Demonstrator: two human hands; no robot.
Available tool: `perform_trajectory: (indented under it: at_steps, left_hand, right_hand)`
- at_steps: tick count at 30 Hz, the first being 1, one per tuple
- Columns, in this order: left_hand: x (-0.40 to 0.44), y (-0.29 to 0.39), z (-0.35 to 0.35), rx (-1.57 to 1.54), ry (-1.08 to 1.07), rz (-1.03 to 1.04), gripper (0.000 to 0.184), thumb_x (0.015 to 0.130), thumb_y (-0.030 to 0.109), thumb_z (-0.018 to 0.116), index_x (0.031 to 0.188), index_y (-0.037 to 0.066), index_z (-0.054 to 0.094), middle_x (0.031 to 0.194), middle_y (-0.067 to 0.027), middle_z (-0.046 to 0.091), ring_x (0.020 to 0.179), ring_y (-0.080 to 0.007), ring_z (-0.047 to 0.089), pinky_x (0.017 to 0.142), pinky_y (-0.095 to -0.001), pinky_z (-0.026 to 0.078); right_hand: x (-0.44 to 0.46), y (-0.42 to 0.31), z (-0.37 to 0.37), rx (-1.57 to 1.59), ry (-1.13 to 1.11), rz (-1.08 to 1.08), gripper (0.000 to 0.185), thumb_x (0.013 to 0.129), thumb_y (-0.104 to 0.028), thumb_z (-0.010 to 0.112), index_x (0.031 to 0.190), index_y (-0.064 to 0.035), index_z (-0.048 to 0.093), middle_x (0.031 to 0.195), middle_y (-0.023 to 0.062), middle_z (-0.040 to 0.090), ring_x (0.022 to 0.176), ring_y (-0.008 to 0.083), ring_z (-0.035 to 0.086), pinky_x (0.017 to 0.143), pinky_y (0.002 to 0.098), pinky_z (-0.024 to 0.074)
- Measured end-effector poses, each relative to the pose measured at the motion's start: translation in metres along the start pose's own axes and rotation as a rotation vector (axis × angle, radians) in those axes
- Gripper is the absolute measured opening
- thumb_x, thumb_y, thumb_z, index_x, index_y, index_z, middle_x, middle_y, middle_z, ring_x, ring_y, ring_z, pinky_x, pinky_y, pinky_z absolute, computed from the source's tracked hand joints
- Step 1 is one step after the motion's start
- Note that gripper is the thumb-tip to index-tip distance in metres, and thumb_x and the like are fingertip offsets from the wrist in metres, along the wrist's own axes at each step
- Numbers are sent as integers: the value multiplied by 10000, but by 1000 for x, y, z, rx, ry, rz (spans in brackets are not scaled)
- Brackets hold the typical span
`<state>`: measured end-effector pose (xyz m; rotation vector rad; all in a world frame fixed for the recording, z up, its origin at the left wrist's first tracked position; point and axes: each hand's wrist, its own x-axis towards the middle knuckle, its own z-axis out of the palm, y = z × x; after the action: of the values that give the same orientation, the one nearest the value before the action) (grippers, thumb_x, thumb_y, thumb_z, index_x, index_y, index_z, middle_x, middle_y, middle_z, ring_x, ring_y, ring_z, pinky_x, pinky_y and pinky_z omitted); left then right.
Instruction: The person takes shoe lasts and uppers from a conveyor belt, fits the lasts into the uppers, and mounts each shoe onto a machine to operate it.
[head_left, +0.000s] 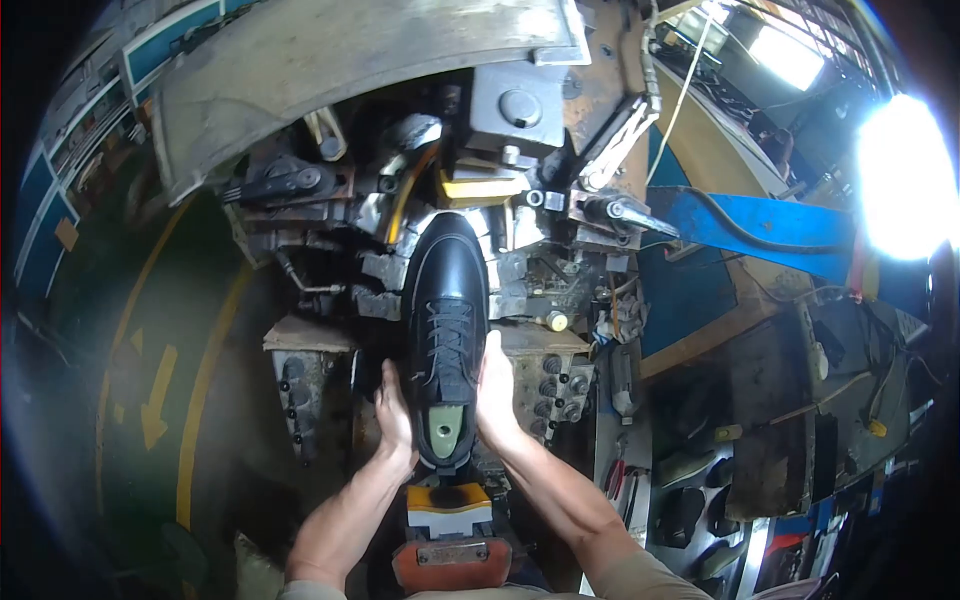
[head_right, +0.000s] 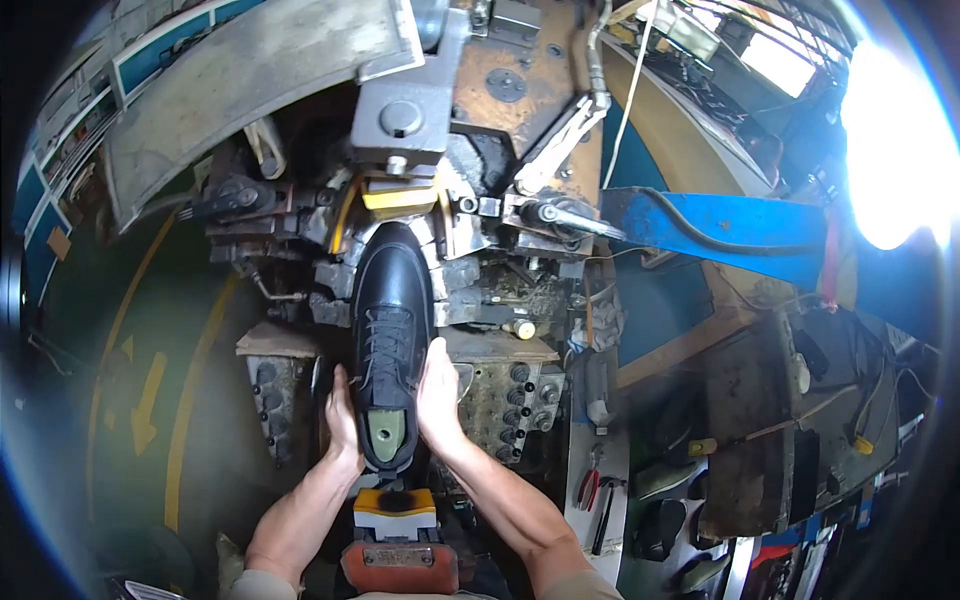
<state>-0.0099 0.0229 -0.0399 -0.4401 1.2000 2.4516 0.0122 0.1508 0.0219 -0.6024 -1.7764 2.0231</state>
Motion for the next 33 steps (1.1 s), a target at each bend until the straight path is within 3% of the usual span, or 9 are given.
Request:
perform_trajectory:
  at_steps: [4, 6, 8, 10, 16, 18, 26, 30, 33]
  left_hand:
    - [-38, 47, 31, 98, -126, -125, 620, 1024, 475, 408, 1333, -58, 471, 1336, -126, 525, 1198, -193, 522, 1020, -322, 414]
    - [-11, 31, 5, 96, -179, 67, 543, 1021, 477, 392, 1270, 19, 542, 1254, -109, 585, 1158, -220, 558, 1006, -376, 426]
    - [-1, 54, -11, 763, 0, 622, 450, 1035, 355, 421, 1279, -9, 520, 1337, -139, 530, 1272, -250, 461, 1091, -388, 324]
    - [34, 62, -49, 795, 243, 794, 411, 1031, 306, 419, 1296, 5, 509, 1368, -160, 508, 1296, -269, 448, 1093, -401, 316]
    - [86, 61, -170, 1127, 782, 687, 441, 1040, 300, 369, 1364, 16, 467, 1477, -174, 401, 1376, -301, 358, 1121, -401, 280]
    - [104, 39, -203, 644, 656, 569, 464, 1050, 323, 332, 1390, 32, 456, 1500, -164, 381, 1389, -292, 345, 1133, -401, 263]
    - [62, 71, -194, 635, 520, 484, 447, 1050, 281, 343, 1408, 35, 447, 1494, -183, 385, 1367, -300, 381, 1125, -388, 278]
    - [-12, 56, -157, 1276, 384, 862, 382, 997, 120, 437, 1356, -3, 476, 1453, -221, 419, 1374, -400, 340, 1132, -461, 255]
    - [-84, 21, -127, 1466, -58, 954, 392, 931, 69, 487, 1305, -46, 503, 1381, -238, 476, 1328, -429, 392, 1133, -491, 265]
  right_hand:
    - [-11, -57, -2, -118, -57, 186, 602, 1050, -473, 287, 1021, 24, 625, 900, 92, 637, 816, 156, 554, 774, 316, 460]
    - [-6, -55, -12, -114, -102, 189, 573, 1046, -477, 321, 1067, 9, 624, 949, 81, 642, 897, 145, 571, 815, 300, 464]
    - [4, -28, -26, 233, -247, 236, 474, 1050, -423, 372, 1166, -10, 574, 1051, 44, 627, 877, 126, 579, 834, 285, 478]
    - [7, -21, -46, 132, -189, 227, 393, 1037, -388, 440, 1174, -43, 567, 1027, 39, 632, 889, 107, 587, 845, 277, 477]
    - [12, 57, -119, -207, 313, 30, 330, 1015, -288, 481, 1153, -16, 607, 1139, 117, 604, 1067, 223, 552, 965, 320, 413]
    - [8, 79, -140, -379, 397, 7, 334, 1007, -286, 482, 1138, -9, 616, 1160, 145, 574, 1107, 253, 527, 988, 340, 393]
    - [-15, 143, -192, -291, 480, 105, 338, 995, -276, 482, 1106, 0, 642, 1145, 171, 551, 1109, 283, 510, 976, 371, 388]
    - [-52, 150, -201, -472, 468, 173, 358, 989, -291, 493, 1119, 17, 623, 1155, 189, 538, 1091, 301, 515, 962, 372, 394]
    - [-81, 159, -202, -414, 475, 226, 364, 979, -280, 489, 1069, 44, 630, 1140, 232, 532, 1100, 332, 501, 958, 382, 394]
